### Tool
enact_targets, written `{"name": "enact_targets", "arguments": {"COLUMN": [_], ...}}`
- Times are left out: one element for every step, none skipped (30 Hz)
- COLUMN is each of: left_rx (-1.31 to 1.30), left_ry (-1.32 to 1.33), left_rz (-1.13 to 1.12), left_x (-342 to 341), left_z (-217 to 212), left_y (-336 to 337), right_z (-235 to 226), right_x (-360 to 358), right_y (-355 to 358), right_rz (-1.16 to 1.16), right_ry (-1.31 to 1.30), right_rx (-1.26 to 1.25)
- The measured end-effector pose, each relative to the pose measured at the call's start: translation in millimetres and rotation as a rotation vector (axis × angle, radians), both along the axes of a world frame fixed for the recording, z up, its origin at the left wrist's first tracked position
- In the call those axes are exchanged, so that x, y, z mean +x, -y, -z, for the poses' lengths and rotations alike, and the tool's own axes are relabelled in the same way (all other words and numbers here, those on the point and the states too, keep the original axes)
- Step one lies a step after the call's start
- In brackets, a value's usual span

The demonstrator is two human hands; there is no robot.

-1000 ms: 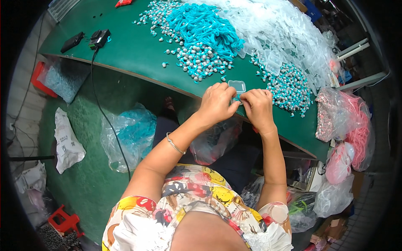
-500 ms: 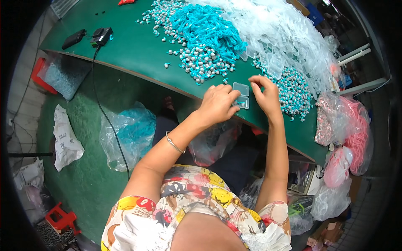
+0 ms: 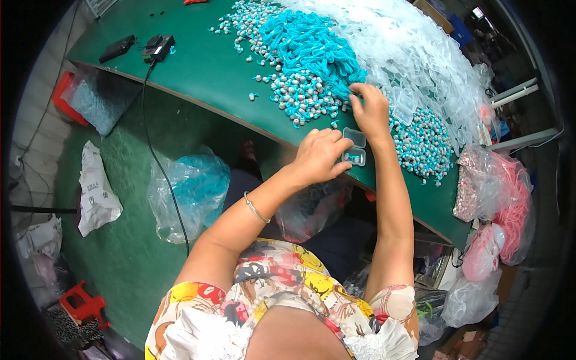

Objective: The person sits at a green table and repeatedly picks up small teal and white beads, placing them into small clear plastic containers. The person then closes the containers and sets them aside. The task involves sorting and packaging loose beads into individual units.

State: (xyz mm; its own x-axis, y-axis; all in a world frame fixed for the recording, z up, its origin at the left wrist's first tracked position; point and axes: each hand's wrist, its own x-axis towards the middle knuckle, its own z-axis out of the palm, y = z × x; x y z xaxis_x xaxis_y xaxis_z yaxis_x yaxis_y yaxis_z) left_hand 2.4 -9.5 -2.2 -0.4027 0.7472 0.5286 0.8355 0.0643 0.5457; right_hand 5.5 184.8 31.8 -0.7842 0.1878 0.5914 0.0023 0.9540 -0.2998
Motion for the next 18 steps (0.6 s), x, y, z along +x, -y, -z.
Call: {"name": "enact_targets", "arguments": {"left_rx": [0.013, 0.026, 0.014, 0.000, -0.015, -0.014, -0.018, -0.021, -0.012, -0.008, -0.004, -0.002, -0.005, -0.009, -0.011, -0.012, -0.013, -0.013], "left_ry": [-0.003, -0.006, 0.006, 0.017, 0.029, 0.033, 0.034, 0.036, 0.026, 0.038, 0.050, 0.060, 0.066, 0.071, 0.077, 0.087, 0.098, 0.111], "left_rz": [-0.009, -0.015, -0.013, -0.013, -0.011, -0.008, -0.013, -0.019, -0.021, -0.009, 0.000, 0.008, 0.005, 0.002, -0.003, 0.004, 0.010, 0.012], "left_x": [-0.2, -0.2, 0.1, -0.3, -0.4, 0.2, -0.5, -0.8, -1.1, -1.6, -2.2, -2.6, -2.8, -2.9, -3.5, -3.7, -3.7, -3.7], "left_z": [1.2, 2.2, 2.3, 0.9, 0.9, 0.6, 1.1, 1.9, 1.6, 1.9, 2.7, 2.6, 2.1, 1.6, 0.7, 0.4, 0.5, 0.3], "left_y": [-0.4, -1.4, -1.4, 0.3, 1.7, 1.2, 2.1, 3.2, 1.9, 1.1, 0.6, 0.3, 0.1, 0.2, 0.4, 0.0, -0.8, -1.2], "right_z": [-2.2, -4.7, -6.6, -7.5, -7.3, -9.1, -9.6, -11.9, -13.2, -13.4, -11.3, -9.5, -7.8, -6.4, -5.6, -5.1, -4.8, -4.0], "right_x": [10.3, 22.2, 36.6, 50.9, 65.6, 81.7, 93.5, 102.5, 111.3, 117.2, 119.8, 120.3, 119.5, 118.3, 115.9, 116.0, 116.4, 115.6], "right_y": [-1.4, -0.9, 0.5, 2.7, 4.2, 5.2, 8.7, 15.6, 19.5, 22.0, 23.4, 25.3, 27.4, 29.1, 29.6, 29.1, 28.3, 27.4], "right_rz": [-0.033, -0.049, -0.060, -0.071, -0.083, -0.090, -0.107, -0.113, -0.094, -0.078, -0.102, -0.117, -0.134, -0.151, -0.157, -0.164, -0.170, -0.180], "right_ry": [-0.009, 0.003, 0.014, 0.023, 0.071, 0.117, 0.161, 0.178, 0.189, 0.201, 0.176, 0.164, 0.153, 0.142, 0.123, 0.121, 0.120, 0.121], "right_rx": [-0.147, -0.252, -0.359, -0.469, -0.472, -0.472, -0.476, -0.480, -0.453, -0.427, -0.394, -0.364, -0.333, -0.301, -0.270, -0.244, -0.217, -0.189]}}
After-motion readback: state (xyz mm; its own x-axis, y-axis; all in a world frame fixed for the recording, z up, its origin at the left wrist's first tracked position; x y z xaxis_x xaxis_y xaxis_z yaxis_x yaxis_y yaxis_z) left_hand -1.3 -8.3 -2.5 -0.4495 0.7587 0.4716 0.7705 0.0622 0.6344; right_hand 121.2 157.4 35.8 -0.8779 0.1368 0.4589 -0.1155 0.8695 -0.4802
